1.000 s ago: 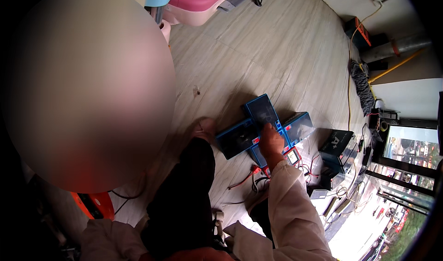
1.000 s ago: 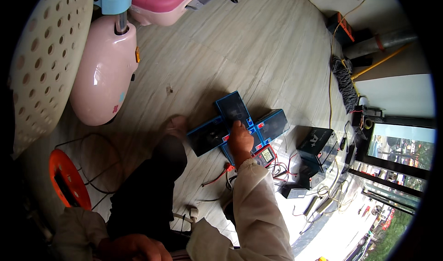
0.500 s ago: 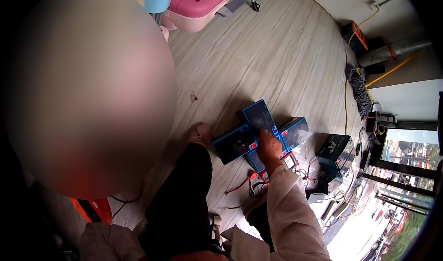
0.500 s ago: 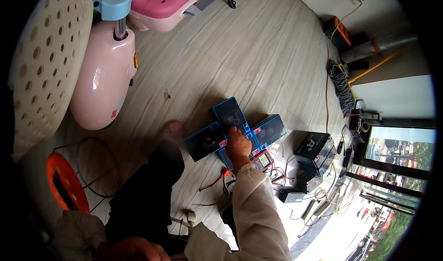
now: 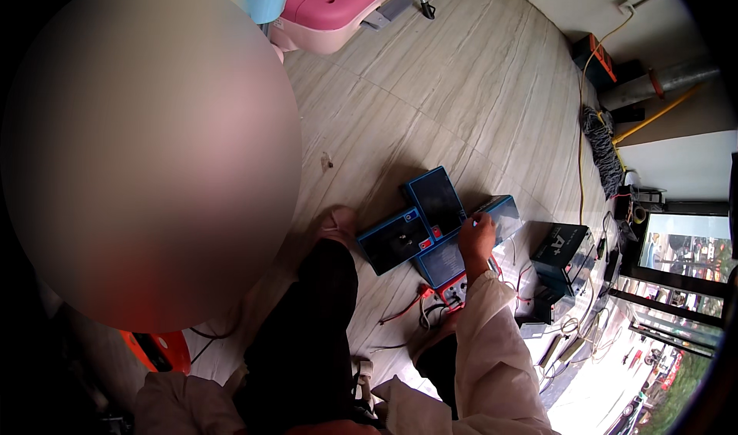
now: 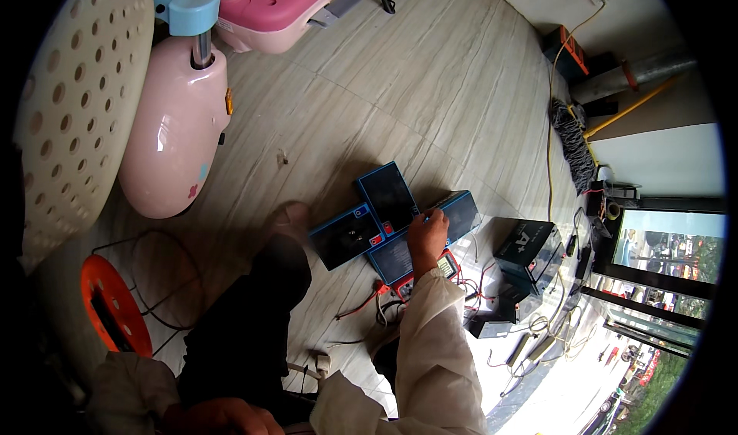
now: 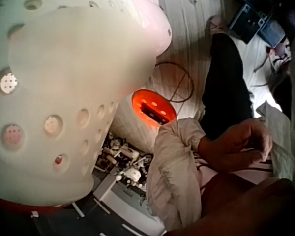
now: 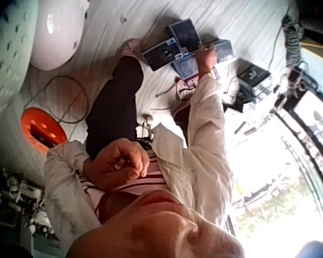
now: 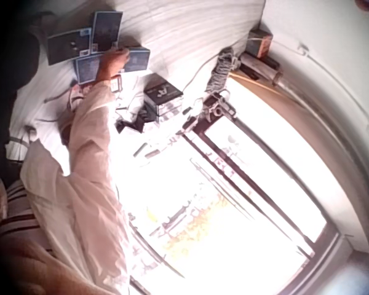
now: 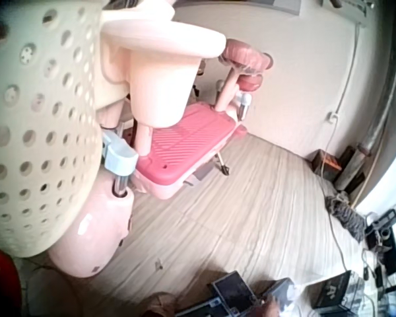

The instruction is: The person sits on the floor and uses a screwdriver to adjust terminals on several blue batteries connected to a multimeter. The person repeatedly tightens or loosens screws on the battery terminals while monitoring the multimeter display.

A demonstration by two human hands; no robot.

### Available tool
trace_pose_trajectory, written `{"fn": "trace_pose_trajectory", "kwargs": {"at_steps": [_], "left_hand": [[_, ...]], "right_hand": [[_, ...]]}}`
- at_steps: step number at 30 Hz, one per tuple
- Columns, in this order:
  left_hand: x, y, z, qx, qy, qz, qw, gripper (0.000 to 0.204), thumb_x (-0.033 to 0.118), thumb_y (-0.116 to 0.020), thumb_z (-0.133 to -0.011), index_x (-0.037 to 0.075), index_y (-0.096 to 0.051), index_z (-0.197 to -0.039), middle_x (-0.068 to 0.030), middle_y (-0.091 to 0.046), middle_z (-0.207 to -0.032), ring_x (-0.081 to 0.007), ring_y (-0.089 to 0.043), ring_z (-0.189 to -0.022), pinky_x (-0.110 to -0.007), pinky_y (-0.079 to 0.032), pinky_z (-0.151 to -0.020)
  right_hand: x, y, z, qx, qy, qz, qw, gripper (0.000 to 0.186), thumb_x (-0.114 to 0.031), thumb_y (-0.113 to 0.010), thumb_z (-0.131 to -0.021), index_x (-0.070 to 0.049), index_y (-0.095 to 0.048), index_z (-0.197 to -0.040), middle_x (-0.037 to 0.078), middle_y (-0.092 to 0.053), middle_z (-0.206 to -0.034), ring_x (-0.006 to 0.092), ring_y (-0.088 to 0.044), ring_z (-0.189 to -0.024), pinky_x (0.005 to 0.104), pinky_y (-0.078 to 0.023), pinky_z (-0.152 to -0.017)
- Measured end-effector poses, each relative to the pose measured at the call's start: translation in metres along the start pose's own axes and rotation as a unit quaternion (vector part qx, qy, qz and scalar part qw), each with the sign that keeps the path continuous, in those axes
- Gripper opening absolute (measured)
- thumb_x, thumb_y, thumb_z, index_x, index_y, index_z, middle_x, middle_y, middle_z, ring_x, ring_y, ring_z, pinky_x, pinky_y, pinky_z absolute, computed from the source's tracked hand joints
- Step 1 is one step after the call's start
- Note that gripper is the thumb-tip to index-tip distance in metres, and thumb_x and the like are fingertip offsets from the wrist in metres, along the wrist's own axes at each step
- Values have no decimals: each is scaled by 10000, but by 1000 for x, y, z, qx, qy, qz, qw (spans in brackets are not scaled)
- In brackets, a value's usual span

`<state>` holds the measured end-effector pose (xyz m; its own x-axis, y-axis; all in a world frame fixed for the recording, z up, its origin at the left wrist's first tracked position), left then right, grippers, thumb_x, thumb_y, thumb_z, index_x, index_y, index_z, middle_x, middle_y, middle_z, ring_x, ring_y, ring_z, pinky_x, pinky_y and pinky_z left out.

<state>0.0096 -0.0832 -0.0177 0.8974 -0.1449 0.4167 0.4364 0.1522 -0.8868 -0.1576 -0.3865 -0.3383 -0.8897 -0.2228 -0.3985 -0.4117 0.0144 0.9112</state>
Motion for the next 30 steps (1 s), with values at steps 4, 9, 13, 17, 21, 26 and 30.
{"fn": "trace_pose_trajectory", "kwargs": {"at_steps": [4, 9, 13, 17, 21, 26, 30], "left_hand": [[0, 3, 1, 9, -2, -13, 1000, 159, 65, -562, -932, 42, -454, -1045, -88, -519, -893, -105, -477, -701, -223, -411, -641], [-3, 4, 1, 13, 10, -17, 1000, 155, 60, -563, -928, 41, -458, -1040, -91, -525, -900, -107, -492, -714, -218, -415, -646], [-3, 5, 2, 10, 8, -16, 1000, 157, 60, -567, -925, 41, -460, -1039, -94, -528, -905, -104, -496, -719, -218, -421, -645], [-3, 5, 3, 14, 7, -18, 1000, 164, 57, -567, -925, 43, -457, -1046, -98, -530, -915, -103, -500, -721, -216, -424, -644], [-3, 4, 2, 4, 2, -19, 1000, 172, 48, -561, -926, 48, -452, -1059, -98, -529, -924, -108, -504, -721, -221, -430, -646], [-3, 3, 0, -4, 4, -9, 1000, 174, 45, -557, -927, 49, -453, -1067, -98, -526, -922, -114, -511, -733, -226, -437, -652], [-5, 5, 3, 10, 9, 10, 1000, 180, 43, -564, -923, 43, -454, -1066, -101, -526, -922, -124, -517, -742, -237, -439, -668]], "right_hand": [[1, -22, -11, -162, -29, 79, 983, 341, -372, -533, -898, -44, -617, -855, 201, -620, -947, 402, -601, -880, 484, -489, -782], [-13, -32, -17, -207, 57, 147, 966, 314, -350, -525, -907, -51, -611, -865, 185, -609, -953, 383, -621, -908, 469, -511, -782], [-25, -30, -18, -199, 73, 131, 968, 248, -292, -526, -893, -50, -573, -922, 221, -589, -985, 438, -598, -910, 519, -495, -765], [-43, -23, -15, -189, 75, 160, 966, 233, -267, -560, -898, -46, -552, -972, 196, -570, -1054, 397, -631, -926, 469, -528, -762], [-30, -28, -17, -209, 41, 177, 961, 255, -271, -569, -894, -38, -543, -994, 207, -553, -1082, 402, -630, -927, 471, -527, -768], [-24, -32, -19, -206, 98, 153, 962, 270, -287, -561, -898, -34, -541, -989, 213, -560, -1053, 422, -620, -911, 484, -520, -762], [-33, -24, -16, -203, 108, 138, 963, 253, -270, -563, -896, -35, -534, -985, 215, -554, -1057, 426, -611, -907, 489, -516, -760]]}}
Point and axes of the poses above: each hand's wrist, its own z-axis away from the middle knuckle, its own y-axis out of the back of the hand, x = y × z, the point moved 9 cm from there along -z, towards the middle knuckle
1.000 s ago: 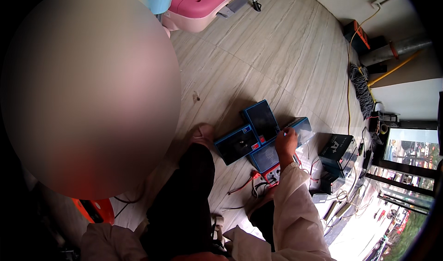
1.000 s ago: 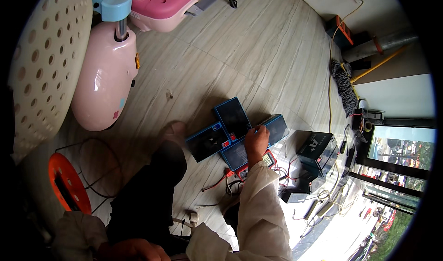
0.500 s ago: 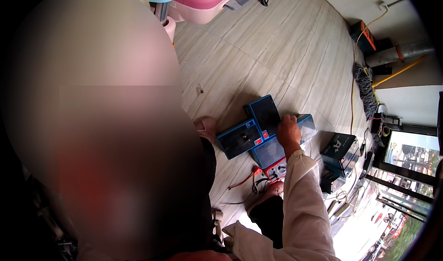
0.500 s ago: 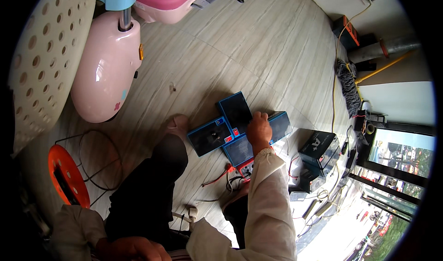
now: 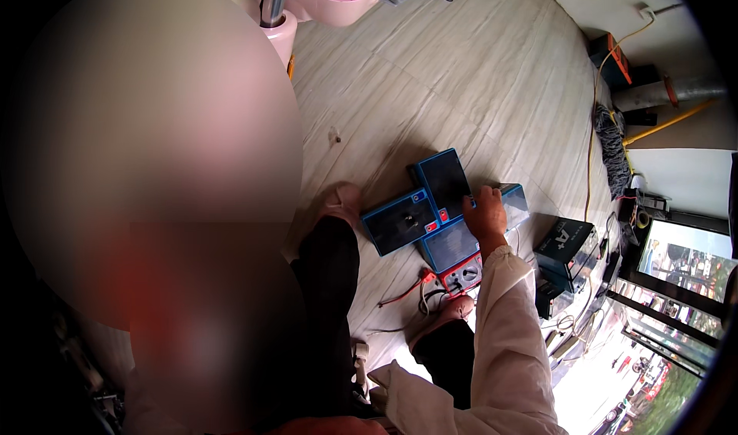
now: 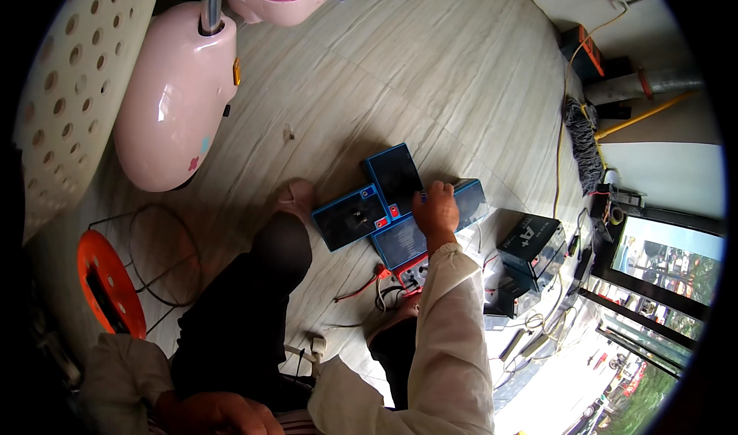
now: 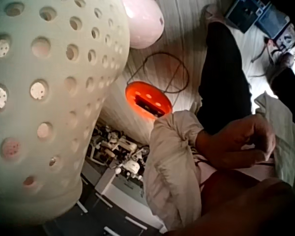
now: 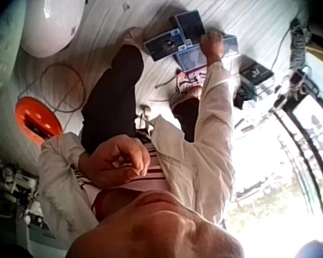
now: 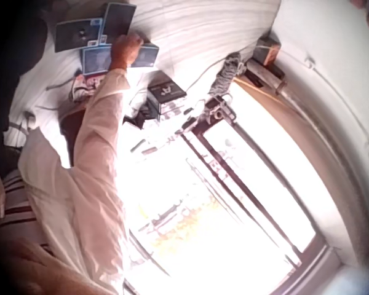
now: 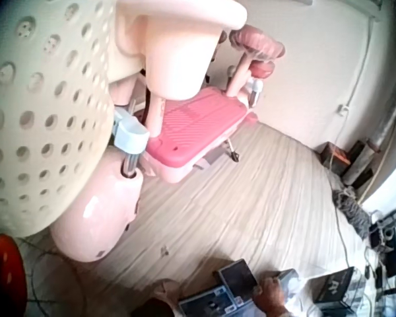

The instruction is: The person sits on the floor and uses a screwdriver to adjust terminals on several blue batteries connected to a multimeter. The person repeatedly tightens or loosens screws on the battery terminals while monitoring the multimeter display.

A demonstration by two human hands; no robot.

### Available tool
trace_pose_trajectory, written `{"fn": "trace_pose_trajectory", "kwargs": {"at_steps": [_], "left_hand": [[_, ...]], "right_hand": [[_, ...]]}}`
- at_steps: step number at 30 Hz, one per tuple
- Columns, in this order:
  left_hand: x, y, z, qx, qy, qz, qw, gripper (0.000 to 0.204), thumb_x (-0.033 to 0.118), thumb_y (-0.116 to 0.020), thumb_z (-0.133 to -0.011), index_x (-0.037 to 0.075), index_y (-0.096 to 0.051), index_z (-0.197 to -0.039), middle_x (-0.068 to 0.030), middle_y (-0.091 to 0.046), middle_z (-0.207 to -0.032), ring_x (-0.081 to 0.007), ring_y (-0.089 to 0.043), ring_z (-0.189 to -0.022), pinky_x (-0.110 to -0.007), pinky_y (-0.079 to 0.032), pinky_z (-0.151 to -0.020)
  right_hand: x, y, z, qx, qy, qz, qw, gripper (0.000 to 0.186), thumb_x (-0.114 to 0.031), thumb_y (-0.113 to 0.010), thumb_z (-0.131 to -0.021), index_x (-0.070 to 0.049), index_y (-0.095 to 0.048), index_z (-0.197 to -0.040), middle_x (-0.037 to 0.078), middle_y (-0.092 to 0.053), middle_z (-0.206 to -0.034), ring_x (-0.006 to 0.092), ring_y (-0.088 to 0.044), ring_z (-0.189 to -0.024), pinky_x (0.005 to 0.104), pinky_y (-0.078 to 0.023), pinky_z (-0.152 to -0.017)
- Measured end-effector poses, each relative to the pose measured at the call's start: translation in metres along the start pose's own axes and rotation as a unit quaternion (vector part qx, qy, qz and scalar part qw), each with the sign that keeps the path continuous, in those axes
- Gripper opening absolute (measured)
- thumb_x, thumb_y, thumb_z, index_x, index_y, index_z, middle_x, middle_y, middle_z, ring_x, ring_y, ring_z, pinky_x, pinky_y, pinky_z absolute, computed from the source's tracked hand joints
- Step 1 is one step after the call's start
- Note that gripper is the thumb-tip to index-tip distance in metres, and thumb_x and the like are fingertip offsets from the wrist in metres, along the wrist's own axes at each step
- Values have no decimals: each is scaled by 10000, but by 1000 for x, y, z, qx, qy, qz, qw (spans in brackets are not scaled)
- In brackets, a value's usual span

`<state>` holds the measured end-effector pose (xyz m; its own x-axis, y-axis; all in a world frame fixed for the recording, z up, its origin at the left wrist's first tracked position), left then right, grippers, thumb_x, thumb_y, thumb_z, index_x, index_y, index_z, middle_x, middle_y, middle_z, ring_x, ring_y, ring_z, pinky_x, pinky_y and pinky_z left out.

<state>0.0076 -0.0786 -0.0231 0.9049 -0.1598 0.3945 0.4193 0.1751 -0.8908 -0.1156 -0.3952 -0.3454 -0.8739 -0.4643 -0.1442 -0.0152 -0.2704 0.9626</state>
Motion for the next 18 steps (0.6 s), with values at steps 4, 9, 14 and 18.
{"fn": "trace_pose_trajectory", "kwargs": {"at_steps": [4, 9, 14, 18], "left_hand": [[-2, 0, 0, -4, 6, 9, 1000, 186, 35, -568, -919, 35, -453, -1066, -105, -526, -923, -137, -522, -746, -255, -441, -679], [-1, -1, -1, -5, 6, 0, 1000, 186, 37, -566, -919, 28, -454, -1067, -112, -525, -934, -142, -522, -757, -260, -438, -689], [-4, 0, -1, -8, 15, 21, 1000, 179, 36, -561, -921, 28, -457, -1067, -115, -525, -945, -143, -521, -768, -255, -432, -699], [-3, -3, -1, 1, 12, 12, 1000, 175, 32, -556, -922, 31, -458, -1067, -115, -525, -948, -144, -521, -767, -254, -430, -699]], "right_hand": [[9, -9, -4, -32, 10, 12, 999, 242, -255, -575, -887, -33, -523, -967, 209, -548, -1062, 417, -606, -924, 494, -512, -766], [1, -6, -3, -7, 32, -5, 999, 201, -219, -589, -872, -51, -527, -965, 193, -549, -1061, 408, -602, -918, 499, -506, -753], [-7, 17, 9, 41, 41, -71, 996, 157, -138, -609, -841, -63, -547, -964, 182, -565, -1020, 406, -596, -897, 481, -495, -750], [-42, 1, 41, 29, 71, -259, 963, 177, -60, -641, -800, -50, -570, -962, 180, -595, -919, 368, -607, -845, 426, -494, -743]]}}
Point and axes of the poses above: each hand's wrist, its own z-axis away from the middle knuckle, its own y-axis out of the back of the hand, x = y × z, the point moved 9 cm from there along -z, towards the middle knuckle
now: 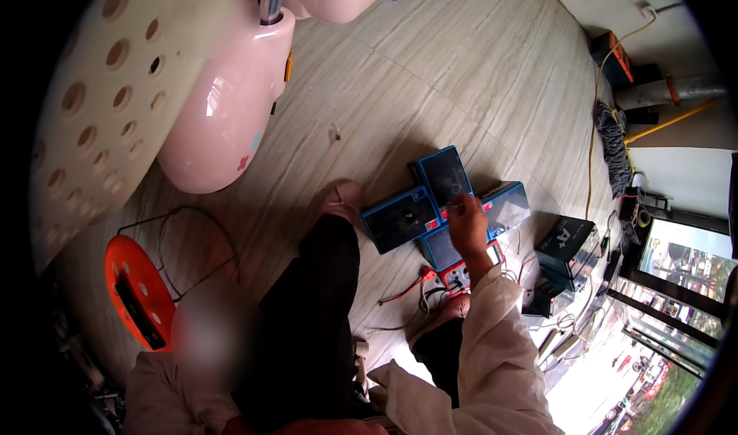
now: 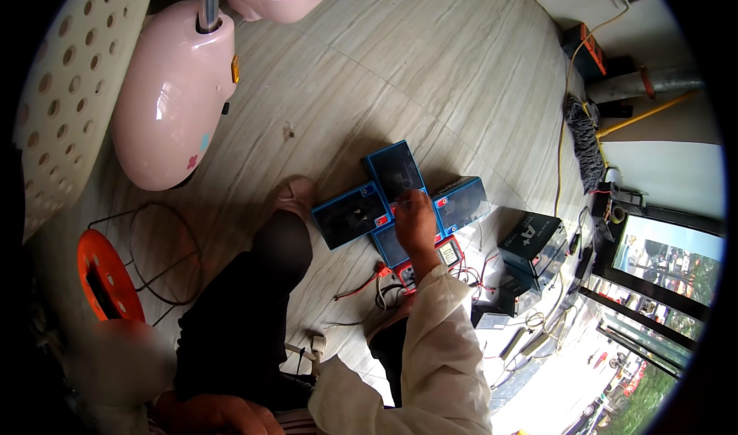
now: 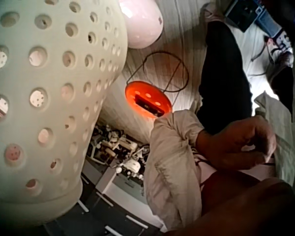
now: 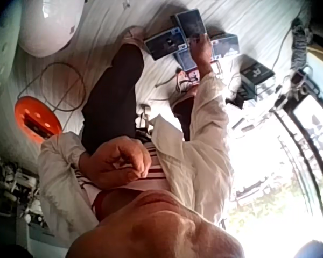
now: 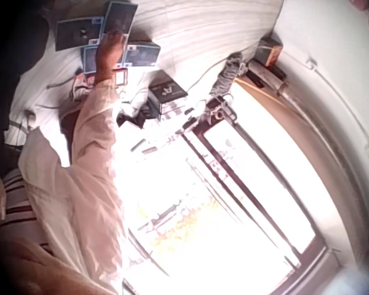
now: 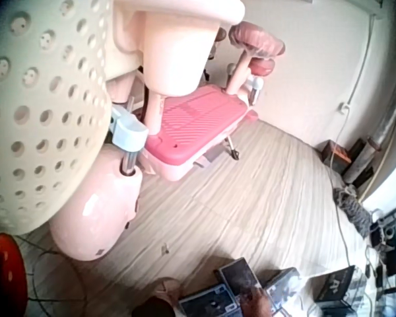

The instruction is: The person sits on the floor and uses a screwdriver to adjust terminals on several blue batteries connected to a multimeter. The person repeatedly tightens or loosens screws on the battery terminals while monitoring the multimeter display.

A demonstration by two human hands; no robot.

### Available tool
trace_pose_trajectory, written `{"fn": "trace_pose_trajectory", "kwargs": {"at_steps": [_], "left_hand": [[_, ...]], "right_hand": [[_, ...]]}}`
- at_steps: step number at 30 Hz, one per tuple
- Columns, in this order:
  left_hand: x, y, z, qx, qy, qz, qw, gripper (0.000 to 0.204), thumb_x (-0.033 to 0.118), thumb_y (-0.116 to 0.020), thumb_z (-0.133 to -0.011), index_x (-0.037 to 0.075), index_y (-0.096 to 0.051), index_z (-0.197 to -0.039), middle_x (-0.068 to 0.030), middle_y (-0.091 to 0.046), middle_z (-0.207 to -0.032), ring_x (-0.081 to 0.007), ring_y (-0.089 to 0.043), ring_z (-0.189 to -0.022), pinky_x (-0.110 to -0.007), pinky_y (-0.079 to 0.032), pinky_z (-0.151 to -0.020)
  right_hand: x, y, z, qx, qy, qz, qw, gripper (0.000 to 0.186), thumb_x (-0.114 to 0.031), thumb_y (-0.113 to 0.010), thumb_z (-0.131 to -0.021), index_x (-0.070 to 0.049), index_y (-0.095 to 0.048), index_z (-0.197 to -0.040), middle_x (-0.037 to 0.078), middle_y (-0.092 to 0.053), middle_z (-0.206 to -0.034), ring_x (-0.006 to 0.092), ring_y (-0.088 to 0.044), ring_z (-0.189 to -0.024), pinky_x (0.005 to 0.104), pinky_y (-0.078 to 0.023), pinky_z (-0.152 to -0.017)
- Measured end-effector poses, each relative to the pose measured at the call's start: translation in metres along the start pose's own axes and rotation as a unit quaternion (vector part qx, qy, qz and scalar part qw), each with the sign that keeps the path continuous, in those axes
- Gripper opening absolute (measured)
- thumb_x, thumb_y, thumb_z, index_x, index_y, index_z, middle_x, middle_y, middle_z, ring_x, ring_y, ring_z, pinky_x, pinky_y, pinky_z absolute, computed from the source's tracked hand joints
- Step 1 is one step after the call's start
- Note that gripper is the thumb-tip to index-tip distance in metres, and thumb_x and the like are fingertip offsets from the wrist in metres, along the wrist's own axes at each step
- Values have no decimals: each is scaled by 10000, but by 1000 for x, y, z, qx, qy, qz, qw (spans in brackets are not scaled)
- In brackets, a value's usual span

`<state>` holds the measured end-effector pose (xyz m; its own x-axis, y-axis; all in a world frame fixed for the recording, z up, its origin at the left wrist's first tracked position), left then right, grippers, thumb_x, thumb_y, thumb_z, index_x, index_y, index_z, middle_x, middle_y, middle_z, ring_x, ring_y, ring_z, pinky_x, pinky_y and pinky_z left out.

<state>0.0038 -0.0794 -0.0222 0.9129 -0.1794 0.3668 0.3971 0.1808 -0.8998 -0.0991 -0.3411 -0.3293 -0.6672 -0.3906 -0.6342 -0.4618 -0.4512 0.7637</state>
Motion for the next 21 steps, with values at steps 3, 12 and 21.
{"fn": "trace_pose_trajectory", "kwargs": {"at_steps": [3, 12, 21], "left_hand": [[-2, 1, 0, -12, 1, 5, 1000, 174, 30, -557, -921, 33, -460, -1066, -115, -524, -950, -143, -522, -767, -253, -430, -699], [-2, 0, -2, -14, -2, 0, 1000, 188, 21, -570, -911, 41, -466, -1066, -108, -525, -951, -140, -529, -772, -252, -438, -701], [-3, 1, 1, -4, 8, 12, 1000, 194, 34, -585, -909, 41, -473, -1067, -112, -531, -959, -142, -531, -775, -253, -442, -708]], "right_hand": [[-10, -20, 23, -40, -55, -28, 997, 177, -57, -635, -799, -34, -557, -955, 181, -595, -902, 363, -604, -833, 421, -491, -742], [-33, -58, 39, 28, -2, -47, 998, 229, -53, -606, -794, -42, -522, -1007, 198, -548, -980, 403, -571, -870, 463, -481, -774], [-50, -71, 30, -29, -26, 32, 999, 302, -131, -635, -822, -70, -483, -1076, 188, -506, -1080, 417, -594, -905, 488, -520, -717]]}}
Point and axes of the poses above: each hand's wrist, its own z-axis away from the middle knuckle, its own y-axis out of the back of the hand, x = y × z, the point moved 9 cm from there along -z, towards the middle knuckle
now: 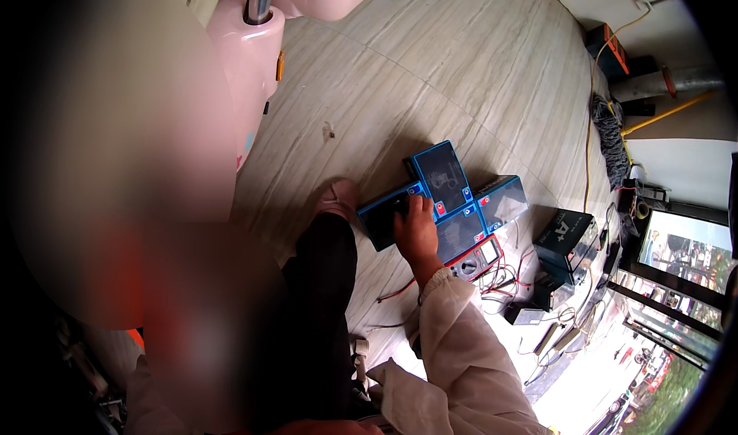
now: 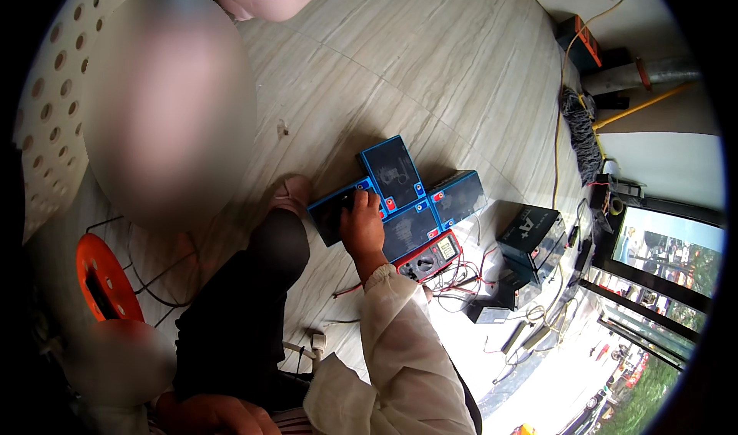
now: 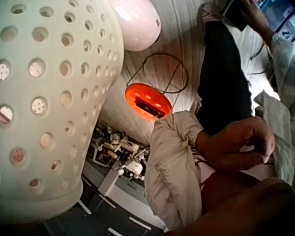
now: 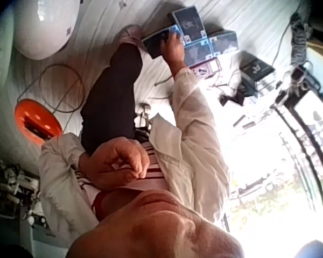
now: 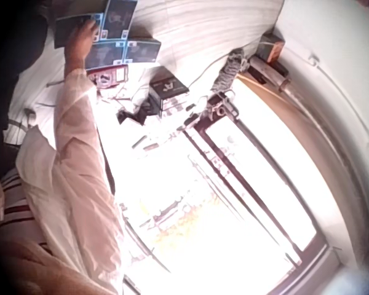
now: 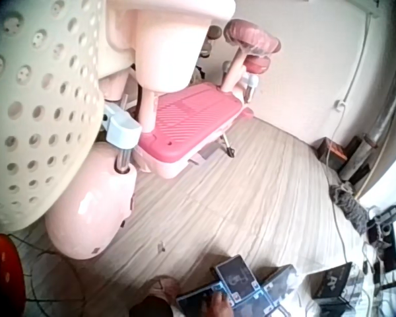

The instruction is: The person sits on the floor and uses a screwdriver to adjust terminals on several blue batteries connected to a multimeter. The person repeatedly tightens or loosens screws on the battery terminals while monitoring the multimeter display.

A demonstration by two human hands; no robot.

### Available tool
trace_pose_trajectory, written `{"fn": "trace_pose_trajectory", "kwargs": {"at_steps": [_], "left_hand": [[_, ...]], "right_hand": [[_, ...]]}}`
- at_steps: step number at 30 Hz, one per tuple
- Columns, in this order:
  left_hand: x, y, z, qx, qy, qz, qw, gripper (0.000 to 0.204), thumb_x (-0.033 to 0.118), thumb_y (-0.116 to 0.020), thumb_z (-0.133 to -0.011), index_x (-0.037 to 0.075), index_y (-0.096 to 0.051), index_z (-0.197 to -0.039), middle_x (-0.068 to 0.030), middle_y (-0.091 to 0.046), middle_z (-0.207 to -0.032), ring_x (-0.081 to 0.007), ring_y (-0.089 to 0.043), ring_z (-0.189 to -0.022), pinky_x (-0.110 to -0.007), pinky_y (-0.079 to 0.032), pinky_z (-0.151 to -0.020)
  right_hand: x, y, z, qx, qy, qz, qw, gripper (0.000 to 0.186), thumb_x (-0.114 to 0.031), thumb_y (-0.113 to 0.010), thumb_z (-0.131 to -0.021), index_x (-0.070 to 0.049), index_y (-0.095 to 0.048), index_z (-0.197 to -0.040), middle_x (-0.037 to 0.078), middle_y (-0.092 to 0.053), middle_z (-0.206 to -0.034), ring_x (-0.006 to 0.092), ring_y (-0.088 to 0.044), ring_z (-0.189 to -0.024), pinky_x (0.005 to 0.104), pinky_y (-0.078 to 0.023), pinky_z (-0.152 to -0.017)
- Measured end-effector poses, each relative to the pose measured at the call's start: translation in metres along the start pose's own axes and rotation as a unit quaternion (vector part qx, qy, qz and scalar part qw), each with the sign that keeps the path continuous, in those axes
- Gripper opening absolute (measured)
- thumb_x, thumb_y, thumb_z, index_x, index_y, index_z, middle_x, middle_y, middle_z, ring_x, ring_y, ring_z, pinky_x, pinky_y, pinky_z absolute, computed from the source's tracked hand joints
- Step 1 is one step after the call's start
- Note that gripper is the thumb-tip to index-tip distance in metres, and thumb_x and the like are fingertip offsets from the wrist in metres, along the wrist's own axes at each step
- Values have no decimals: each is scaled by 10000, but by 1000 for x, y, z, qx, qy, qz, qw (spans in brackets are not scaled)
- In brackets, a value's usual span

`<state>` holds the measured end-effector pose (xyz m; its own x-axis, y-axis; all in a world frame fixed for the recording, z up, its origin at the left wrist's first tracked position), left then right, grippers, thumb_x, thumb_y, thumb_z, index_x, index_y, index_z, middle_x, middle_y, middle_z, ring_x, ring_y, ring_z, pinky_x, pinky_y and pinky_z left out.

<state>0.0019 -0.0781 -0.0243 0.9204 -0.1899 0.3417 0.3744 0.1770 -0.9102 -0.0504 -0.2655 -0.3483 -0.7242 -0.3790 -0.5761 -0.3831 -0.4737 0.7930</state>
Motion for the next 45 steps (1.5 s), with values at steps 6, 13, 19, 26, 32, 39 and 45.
{"fn": "trace_pose_trajectory", "kwargs": {"at_steps": [6, 13, 19, 26, 32, 39, 45], "left_hand": [[3, -1, -2, -4, -11, -21, 1000, 186, 30, -579, -911, 39, -473, -1064, -112, -530, -942, -141, -530, -751, -252, -446, -689], [4, 0, -1, 3, -13, -9, 1000, 175, 19, -571, -912, 41, -475, -1056, -108, -525, -924, -132, -522, -732, -238, -438, -661], [6, -1, 0, -7, -18, -19, 1000, 159, 18, -562, -912, 38, -469, -1040, -111, -527, -916, -123, -510, -719, -231, -424, -646], [13, -6, -5, -28, -32, -85, 995, 138, 56, -551, -929, 33, -463, -1032, -127, -534, -921, -88, -466, -660, -216, -404, -616], [8, -5, 0, -3, -19, -28, 999, 126, 73, -533, -947, 39, -451, -1036, -123, -537, -913, -55, -412, -589, -196, -387, -572], [4, -4, 2, 6, -15, -54, 998, 142, 113, -526, -963, 49, -450, -1064, -103, -536, -910, -60, -427, -623, -201, -389, -568], [-7, 7, 4, 41, -54, -48, 997, 360, 205, -402, -995, -44, -454, -1250, -215, -555, -1084, -231, -575, -844, -351, -474, -737]], "right_hand": [[-9, -9, -17, -32, -58, 80, 995, 287, -203, -630, -855, -71, -481, -1062, 184, -518, -1071, 400, -612, -908, 473, -529, -705], [-9, -17, -8, 16, -10, 100, 995, 203, -113, -569, -848, -43, -487, -1020, 189, -512, -1052, 401, -586, -947, 458, -537, -729], [-14, -21, 13, -4, 18, 105, 994, 214, -26, -553, -801, -7, -471, -997, 230, -490, -1030, 444, -555, -923, 484, -508, -770], [-3, -16, 6, -21, -15, 132, 991, 145, -26, -526, -828, -26, -469, -962, 200, -503, -1032, 415, -593, -932, 449, -550, -738], [7, -5, 3, 3, -95, 12, 995, 160, -62, -533, -811, -16, -492, -959, 248, -529, -1056, 452, -598, -861, 510, -514, -754], [75, 26, 10, 29, -217, -215, 952, 168, -95, -663, -732, 5, -596, -850, 119, -642, -780, 248, -641, -690, 341, -515, -667], [-41, 139, 58, -60, -132, -536, 831, 111, 25, -612, -816, -44, -562, -887, 61, -606, -784, 136, -587, -628, 246, -456, -571]]}}
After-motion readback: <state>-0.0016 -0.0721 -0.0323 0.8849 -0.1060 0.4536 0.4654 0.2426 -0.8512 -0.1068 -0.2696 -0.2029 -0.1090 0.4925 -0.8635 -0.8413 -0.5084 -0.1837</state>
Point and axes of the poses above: each hand's wrist, its own z-axis away from the middle knuckle, its own y-axis out of the back of the hand, x = y × z, the point moved 9 cm from there along -z, towards the middle knuckle
